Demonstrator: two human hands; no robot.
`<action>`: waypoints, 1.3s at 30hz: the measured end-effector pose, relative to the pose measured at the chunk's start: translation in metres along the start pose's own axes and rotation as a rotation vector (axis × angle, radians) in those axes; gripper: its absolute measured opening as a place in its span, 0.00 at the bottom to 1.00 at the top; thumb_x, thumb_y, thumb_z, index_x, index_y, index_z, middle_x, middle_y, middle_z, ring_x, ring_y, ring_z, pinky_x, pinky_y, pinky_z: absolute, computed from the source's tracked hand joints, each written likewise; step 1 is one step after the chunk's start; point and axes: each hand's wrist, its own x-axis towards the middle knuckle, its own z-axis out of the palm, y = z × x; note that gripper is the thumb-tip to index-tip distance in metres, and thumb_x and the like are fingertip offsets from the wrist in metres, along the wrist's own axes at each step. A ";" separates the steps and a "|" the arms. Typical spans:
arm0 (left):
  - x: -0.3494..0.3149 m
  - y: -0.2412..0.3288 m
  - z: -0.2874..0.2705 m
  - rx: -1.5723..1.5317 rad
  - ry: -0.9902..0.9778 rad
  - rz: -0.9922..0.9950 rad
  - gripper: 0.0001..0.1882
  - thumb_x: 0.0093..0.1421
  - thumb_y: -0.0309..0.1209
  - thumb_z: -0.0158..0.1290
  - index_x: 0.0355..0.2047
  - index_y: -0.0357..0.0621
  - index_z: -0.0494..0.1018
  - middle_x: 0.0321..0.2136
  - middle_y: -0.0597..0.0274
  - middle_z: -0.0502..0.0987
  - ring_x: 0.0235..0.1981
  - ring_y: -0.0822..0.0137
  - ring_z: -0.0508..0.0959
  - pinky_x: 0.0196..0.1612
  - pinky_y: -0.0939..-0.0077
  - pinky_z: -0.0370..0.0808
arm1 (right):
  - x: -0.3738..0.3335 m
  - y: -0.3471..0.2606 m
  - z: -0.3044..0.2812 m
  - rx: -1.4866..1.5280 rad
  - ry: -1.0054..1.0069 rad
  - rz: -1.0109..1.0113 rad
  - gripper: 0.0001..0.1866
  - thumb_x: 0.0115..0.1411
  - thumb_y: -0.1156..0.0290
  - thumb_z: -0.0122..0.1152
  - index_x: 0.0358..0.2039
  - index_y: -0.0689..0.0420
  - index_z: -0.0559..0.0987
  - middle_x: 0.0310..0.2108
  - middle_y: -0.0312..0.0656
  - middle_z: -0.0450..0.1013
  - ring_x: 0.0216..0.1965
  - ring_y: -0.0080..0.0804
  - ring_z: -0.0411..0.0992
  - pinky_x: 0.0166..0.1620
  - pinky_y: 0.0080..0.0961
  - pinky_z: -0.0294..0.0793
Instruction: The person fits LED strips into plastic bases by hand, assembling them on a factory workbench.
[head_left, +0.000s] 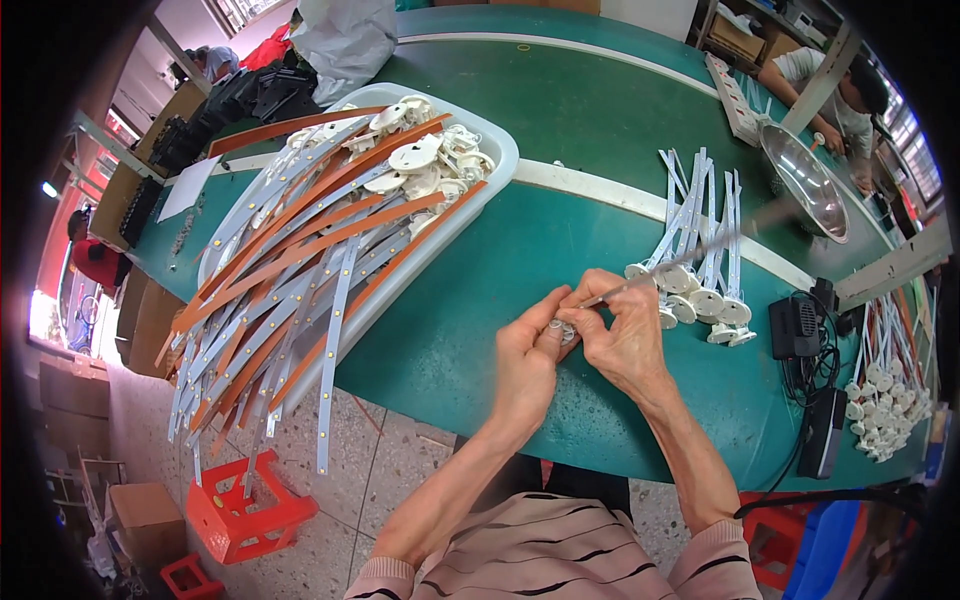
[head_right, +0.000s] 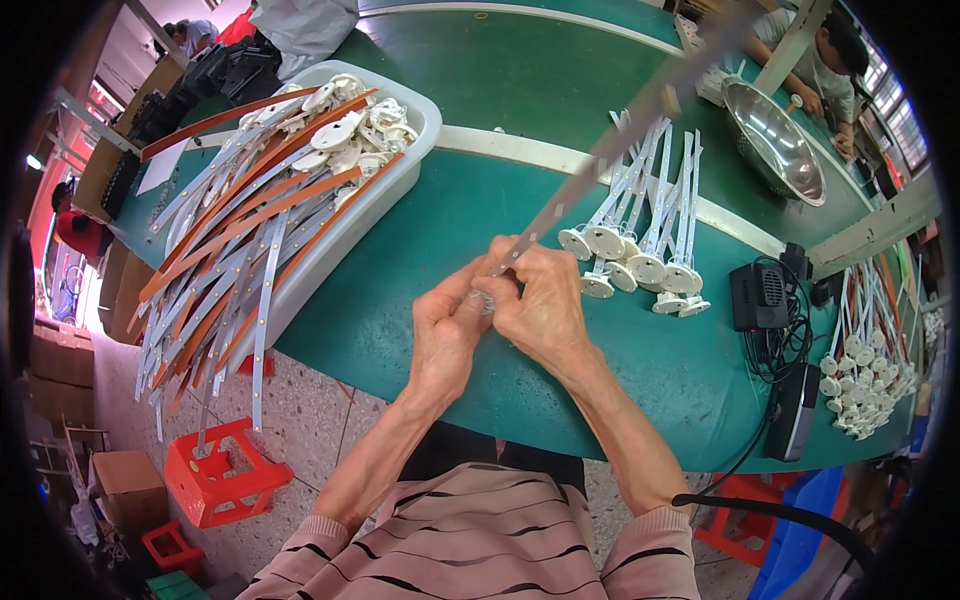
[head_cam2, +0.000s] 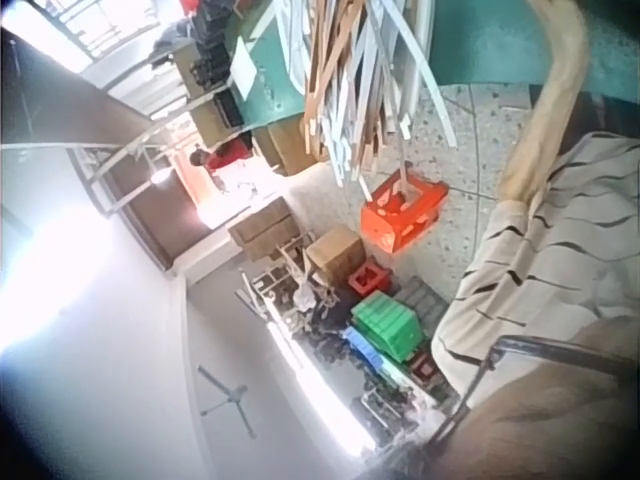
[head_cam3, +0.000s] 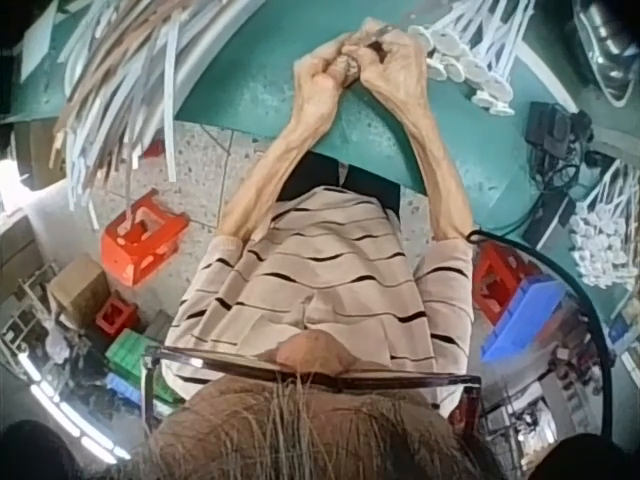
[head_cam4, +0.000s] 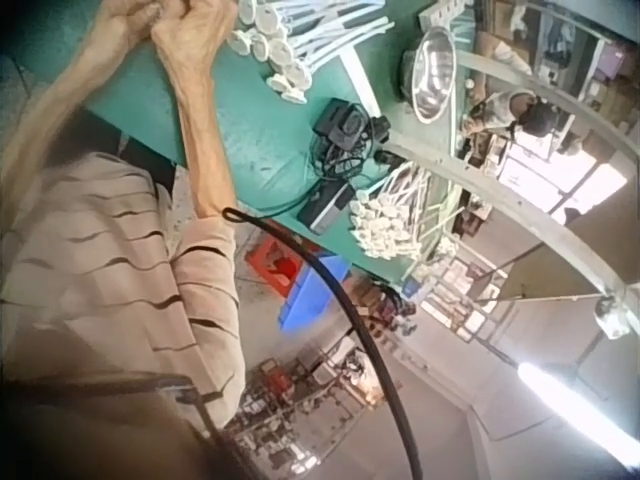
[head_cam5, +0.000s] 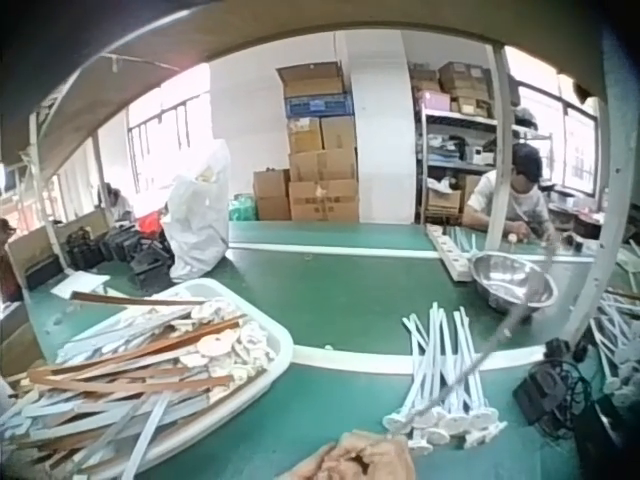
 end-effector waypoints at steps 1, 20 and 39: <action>0.000 0.000 0.001 -0.001 0.003 0.009 0.17 0.64 0.20 0.40 0.53 0.30 0.65 0.48 0.53 0.71 0.45 0.67 0.74 0.49 0.76 0.73 | -0.001 -0.001 -0.001 0.002 0.002 -0.003 0.03 0.47 0.81 0.58 0.19 0.63 0.73 0.17 0.42 0.70 0.17 0.26 0.67 0.21 0.24 0.65; -0.001 0.000 -0.001 0.038 -0.027 0.034 0.20 0.63 0.19 0.36 0.55 0.36 0.65 0.48 0.56 0.71 0.48 0.66 0.72 0.52 0.69 0.70 | -0.002 -0.001 0.003 -0.025 -0.004 0.121 0.02 0.45 0.79 0.60 0.21 0.61 0.76 0.17 0.45 0.71 0.19 0.37 0.71 0.25 0.31 0.68; -0.002 0.012 -0.003 -0.044 -0.142 -0.036 0.27 0.63 0.23 0.41 0.62 0.33 0.49 0.53 0.49 0.65 0.50 0.62 0.71 0.52 0.64 0.72 | 0.007 -0.001 -0.019 -0.076 -0.038 0.183 0.04 0.46 0.77 0.61 0.23 0.63 0.75 0.14 0.38 0.71 0.18 0.20 0.68 0.22 0.21 0.67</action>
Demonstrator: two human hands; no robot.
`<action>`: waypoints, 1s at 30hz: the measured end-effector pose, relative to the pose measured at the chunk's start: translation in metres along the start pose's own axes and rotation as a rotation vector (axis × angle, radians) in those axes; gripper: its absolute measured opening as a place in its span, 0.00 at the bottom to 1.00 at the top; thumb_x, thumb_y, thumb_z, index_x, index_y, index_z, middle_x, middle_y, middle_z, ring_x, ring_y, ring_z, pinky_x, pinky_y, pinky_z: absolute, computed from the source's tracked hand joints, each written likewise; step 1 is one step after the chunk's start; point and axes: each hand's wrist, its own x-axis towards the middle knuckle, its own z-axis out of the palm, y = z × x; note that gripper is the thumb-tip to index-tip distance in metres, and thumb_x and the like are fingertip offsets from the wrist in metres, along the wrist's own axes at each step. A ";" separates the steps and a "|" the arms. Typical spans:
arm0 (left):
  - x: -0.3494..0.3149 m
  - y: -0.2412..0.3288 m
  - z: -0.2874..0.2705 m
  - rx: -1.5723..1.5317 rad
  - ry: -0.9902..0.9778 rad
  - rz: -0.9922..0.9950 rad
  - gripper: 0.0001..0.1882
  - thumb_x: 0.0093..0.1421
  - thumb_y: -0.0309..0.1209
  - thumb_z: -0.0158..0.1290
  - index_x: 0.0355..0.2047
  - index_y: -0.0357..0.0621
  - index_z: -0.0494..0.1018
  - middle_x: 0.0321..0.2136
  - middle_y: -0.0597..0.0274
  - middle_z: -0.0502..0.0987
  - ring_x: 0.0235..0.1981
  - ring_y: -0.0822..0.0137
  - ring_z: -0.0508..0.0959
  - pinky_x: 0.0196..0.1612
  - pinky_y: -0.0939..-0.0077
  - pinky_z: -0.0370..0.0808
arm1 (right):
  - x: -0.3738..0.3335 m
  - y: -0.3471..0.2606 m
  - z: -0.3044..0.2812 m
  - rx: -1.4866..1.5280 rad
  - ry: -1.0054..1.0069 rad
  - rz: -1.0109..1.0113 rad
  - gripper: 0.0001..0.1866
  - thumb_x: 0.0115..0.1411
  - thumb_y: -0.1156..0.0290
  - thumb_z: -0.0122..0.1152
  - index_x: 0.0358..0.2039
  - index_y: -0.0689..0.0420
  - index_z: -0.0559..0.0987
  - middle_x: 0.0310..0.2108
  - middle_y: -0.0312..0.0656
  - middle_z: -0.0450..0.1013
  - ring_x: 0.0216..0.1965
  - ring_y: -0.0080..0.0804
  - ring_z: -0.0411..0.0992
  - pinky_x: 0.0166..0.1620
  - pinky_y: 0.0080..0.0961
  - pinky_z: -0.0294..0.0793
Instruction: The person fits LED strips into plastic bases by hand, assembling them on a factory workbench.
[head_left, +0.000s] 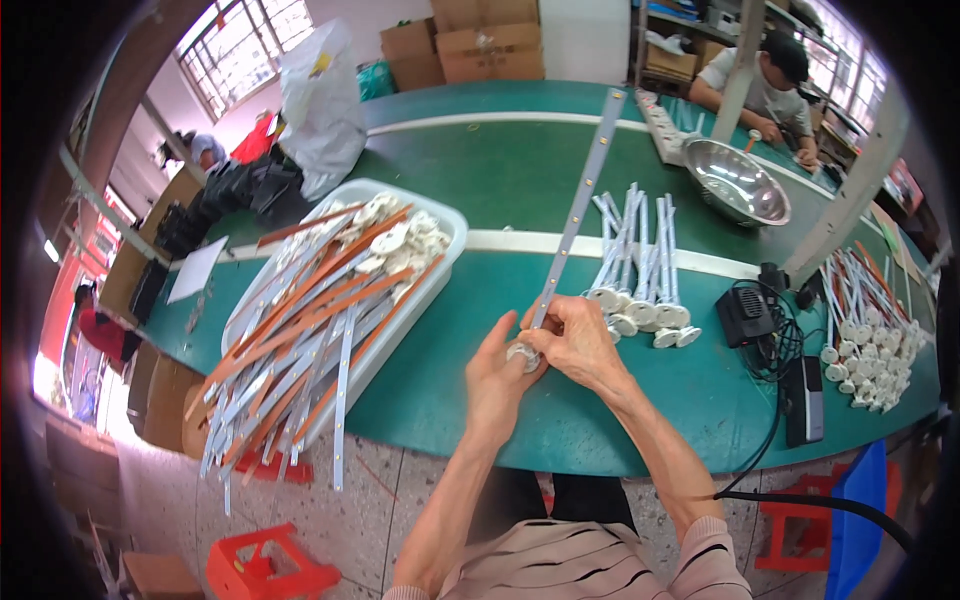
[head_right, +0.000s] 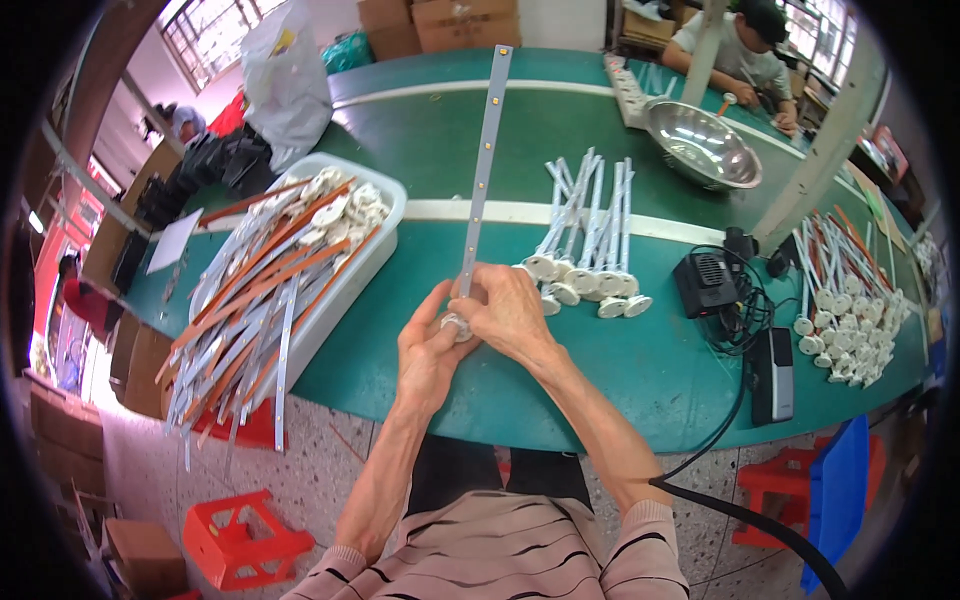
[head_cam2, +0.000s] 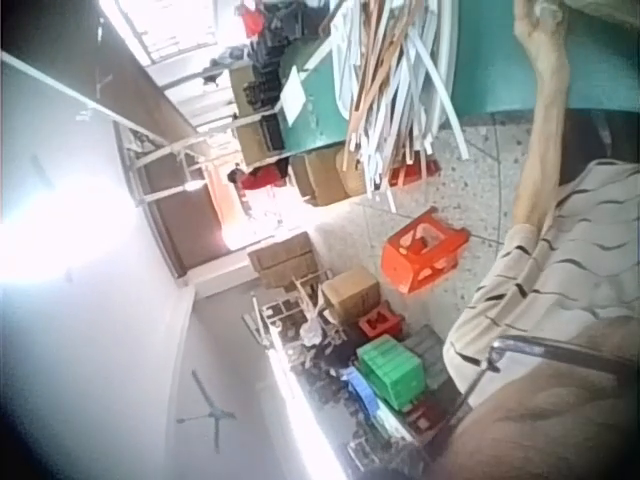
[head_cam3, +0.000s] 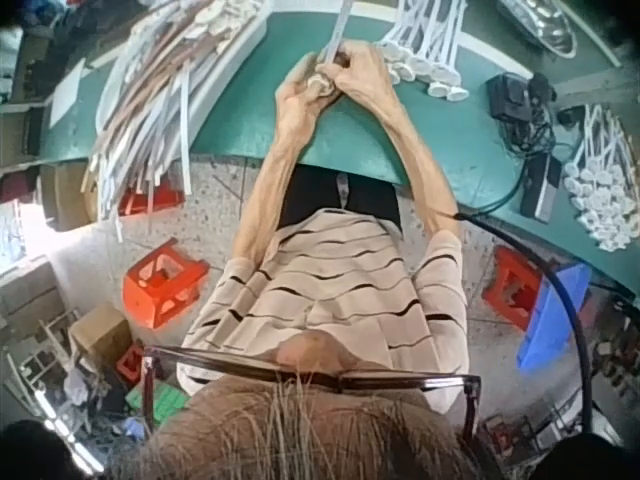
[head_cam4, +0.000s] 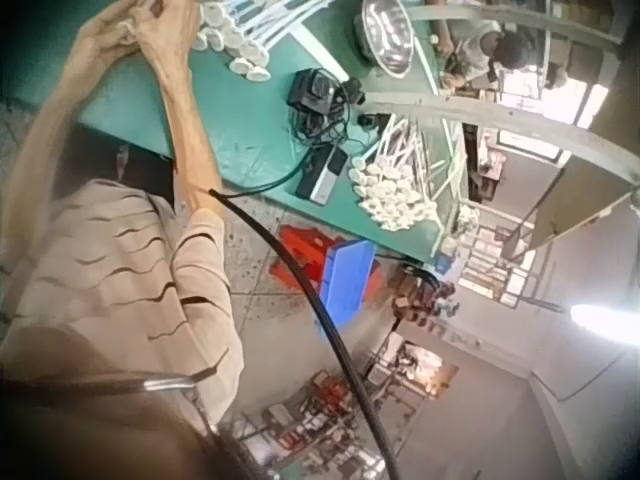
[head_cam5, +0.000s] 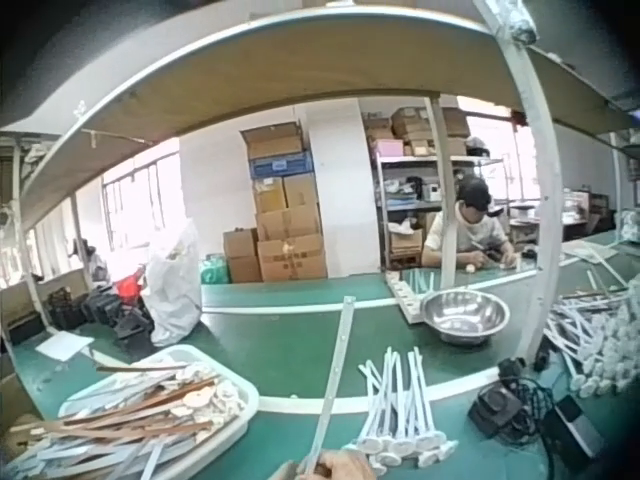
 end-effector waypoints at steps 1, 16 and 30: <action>-0.001 0.002 -0.001 -0.037 -0.008 0.007 0.28 0.63 0.25 0.42 0.62 0.34 0.48 0.54 0.48 0.64 0.51 0.61 0.70 0.53 0.61 0.70 | 0.003 -0.006 -0.006 0.043 -0.007 0.030 0.06 0.46 0.77 0.62 0.26 0.64 0.75 0.14 0.38 0.71 0.18 0.19 0.68 0.23 0.21 0.66; 0.002 0.002 0.000 -0.103 -0.019 0.003 0.29 0.62 0.29 0.47 0.60 0.29 0.51 0.56 0.43 0.60 0.57 0.51 0.64 0.57 0.54 0.65 | 0.057 -0.006 -0.036 -0.673 0.072 0.278 0.23 0.41 0.74 0.63 0.39 0.66 0.70 0.27 0.57 0.74 0.33 0.54 0.75 0.36 0.46 0.72; 0.006 -0.011 -0.001 -0.136 0.003 -0.002 0.22 0.61 0.26 0.48 0.55 0.32 0.62 0.50 0.48 0.69 0.49 0.56 0.72 0.53 0.62 0.71 | 0.037 -0.041 -0.032 -0.511 0.150 0.013 0.15 0.48 0.69 0.61 0.37 0.62 0.78 0.24 0.51 0.75 0.26 0.49 0.75 0.31 0.41 0.71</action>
